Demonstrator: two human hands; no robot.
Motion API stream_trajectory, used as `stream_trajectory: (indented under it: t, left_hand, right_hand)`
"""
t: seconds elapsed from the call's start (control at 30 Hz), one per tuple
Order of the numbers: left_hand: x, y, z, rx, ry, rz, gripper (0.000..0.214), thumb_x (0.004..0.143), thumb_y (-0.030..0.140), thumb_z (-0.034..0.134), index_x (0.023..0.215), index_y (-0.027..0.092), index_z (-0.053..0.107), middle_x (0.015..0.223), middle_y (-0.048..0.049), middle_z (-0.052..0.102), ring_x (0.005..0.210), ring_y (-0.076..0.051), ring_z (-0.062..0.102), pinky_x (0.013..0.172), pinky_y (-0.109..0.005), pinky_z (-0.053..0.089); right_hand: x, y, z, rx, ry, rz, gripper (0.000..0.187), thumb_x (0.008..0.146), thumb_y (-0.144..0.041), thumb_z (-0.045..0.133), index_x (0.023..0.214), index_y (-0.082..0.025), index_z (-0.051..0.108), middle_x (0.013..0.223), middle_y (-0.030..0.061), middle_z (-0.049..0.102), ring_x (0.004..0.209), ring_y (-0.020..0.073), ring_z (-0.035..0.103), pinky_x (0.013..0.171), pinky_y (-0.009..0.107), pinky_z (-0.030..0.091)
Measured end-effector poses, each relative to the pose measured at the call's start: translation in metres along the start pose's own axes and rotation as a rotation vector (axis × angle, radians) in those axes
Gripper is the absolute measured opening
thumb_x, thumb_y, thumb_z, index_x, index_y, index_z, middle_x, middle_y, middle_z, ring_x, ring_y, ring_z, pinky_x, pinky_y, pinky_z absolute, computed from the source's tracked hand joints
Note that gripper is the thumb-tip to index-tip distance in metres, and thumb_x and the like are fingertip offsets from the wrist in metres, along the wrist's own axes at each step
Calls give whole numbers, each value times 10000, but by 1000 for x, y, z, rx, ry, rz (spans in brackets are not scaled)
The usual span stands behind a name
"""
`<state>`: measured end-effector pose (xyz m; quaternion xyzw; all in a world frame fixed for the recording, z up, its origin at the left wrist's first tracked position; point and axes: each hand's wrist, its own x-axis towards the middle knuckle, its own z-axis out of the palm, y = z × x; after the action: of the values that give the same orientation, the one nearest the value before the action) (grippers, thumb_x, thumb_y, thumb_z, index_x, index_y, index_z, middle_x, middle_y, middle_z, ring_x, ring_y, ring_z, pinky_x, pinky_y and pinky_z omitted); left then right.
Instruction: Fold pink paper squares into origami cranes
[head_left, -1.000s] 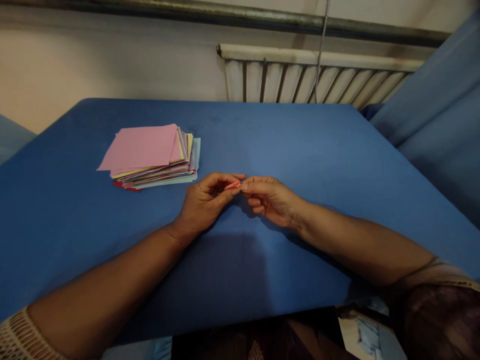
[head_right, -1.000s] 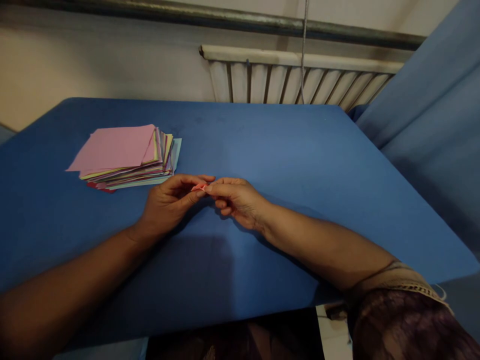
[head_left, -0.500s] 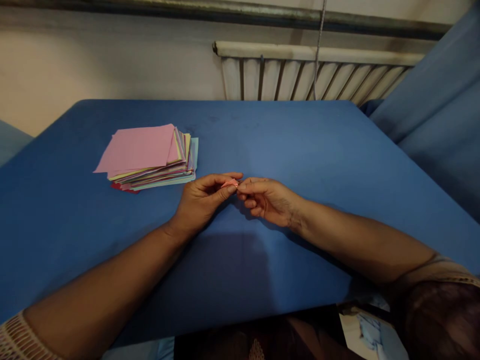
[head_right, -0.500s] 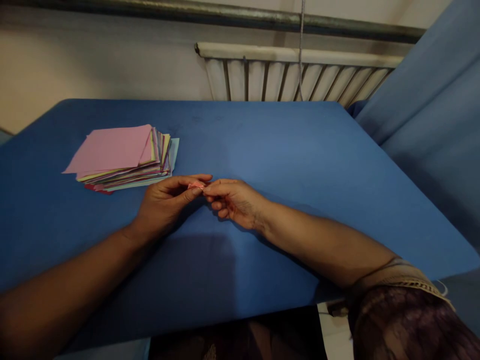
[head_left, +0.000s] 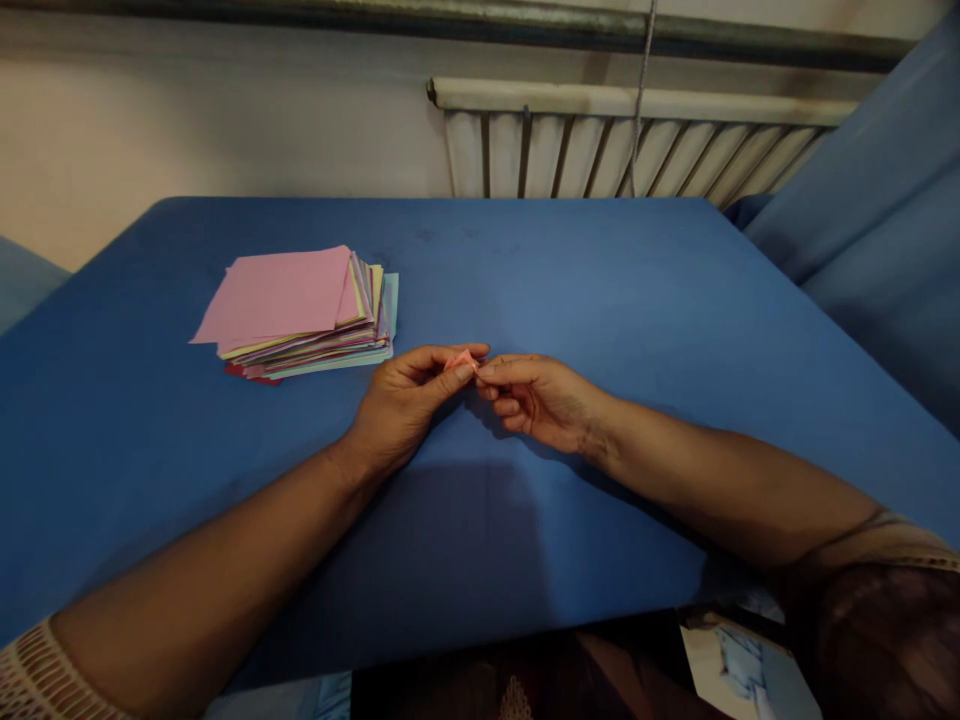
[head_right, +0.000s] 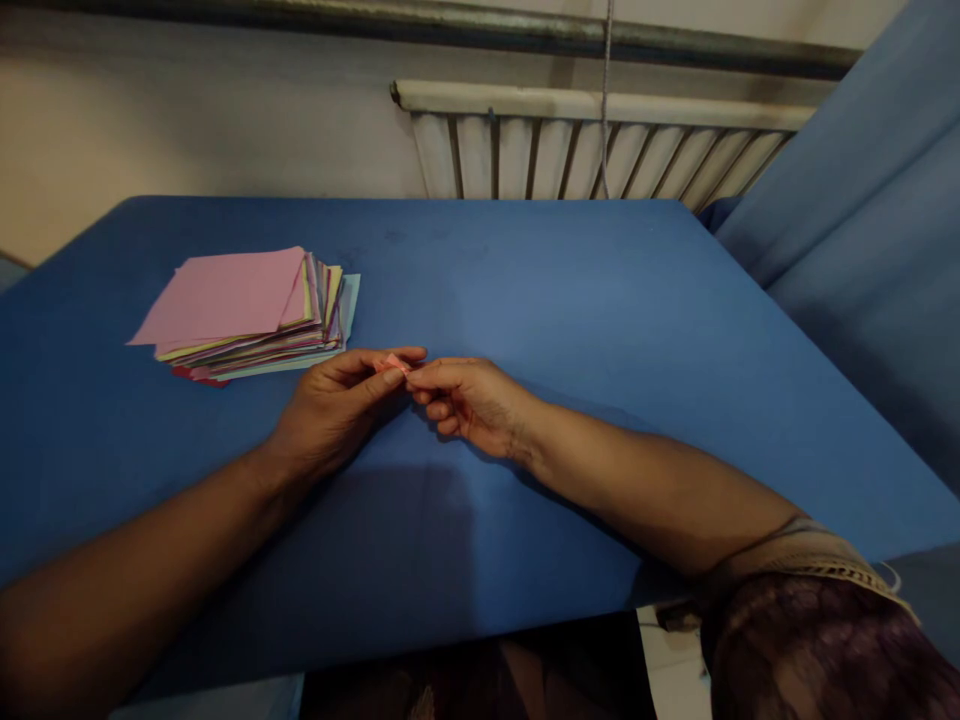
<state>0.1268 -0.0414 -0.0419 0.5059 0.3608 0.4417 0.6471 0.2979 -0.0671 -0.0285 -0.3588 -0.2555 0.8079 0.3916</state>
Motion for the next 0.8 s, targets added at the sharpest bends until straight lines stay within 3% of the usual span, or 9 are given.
stream_trajectory:
  t: [0.23, 0.37, 0.53, 0.8]
  left_hand:
    - [0, 2, 2, -166, -2, -108, 100, 719, 215, 819, 725, 172, 730, 941, -7, 696, 826, -105, 637, 803, -241, 540]
    - [0, 1, -1, -185, -27, -130, 111, 774, 240, 782, 727, 162, 720, 867, -10, 673, 832, -105, 624, 814, -240, 533]
    - [0, 1, 0, -192, 2, -132, 94, 764, 248, 795, 783, 174, 739, 824, -2, 674, 797, -102, 626, 800, -239, 535]
    - [-1, -1, 2, -170, 48, -127, 124, 716, 262, 832, 756, 183, 746, 838, 2, 701, 792, -108, 640, 806, -256, 528]
  right_hand:
    - [0, 4, 2, -112, 36, -101, 179, 725, -292, 703, 690, -167, 578, 603, -54, 515, 460, 46, 390, 416, 197, 249]
    - [3, 11, 3, -333, 141, -352, 192, 742, -336, 685, 690, -186, 577, 558, -63, 520, 455, 61, 429, 440, 219, 313]
    - [7, 21, 3, -592, 268, -665, 191, 765, -347, 708, 796, -205, 583, 697, -42, 624, 541, 78, 539, 526, 239, 423]
    - [9, 25, -5, -745, 264, -726, 131, 871, -354, 637, 835, -233, 603, 779, -12, 653, 648, 116, 583, 635, 278, 467]
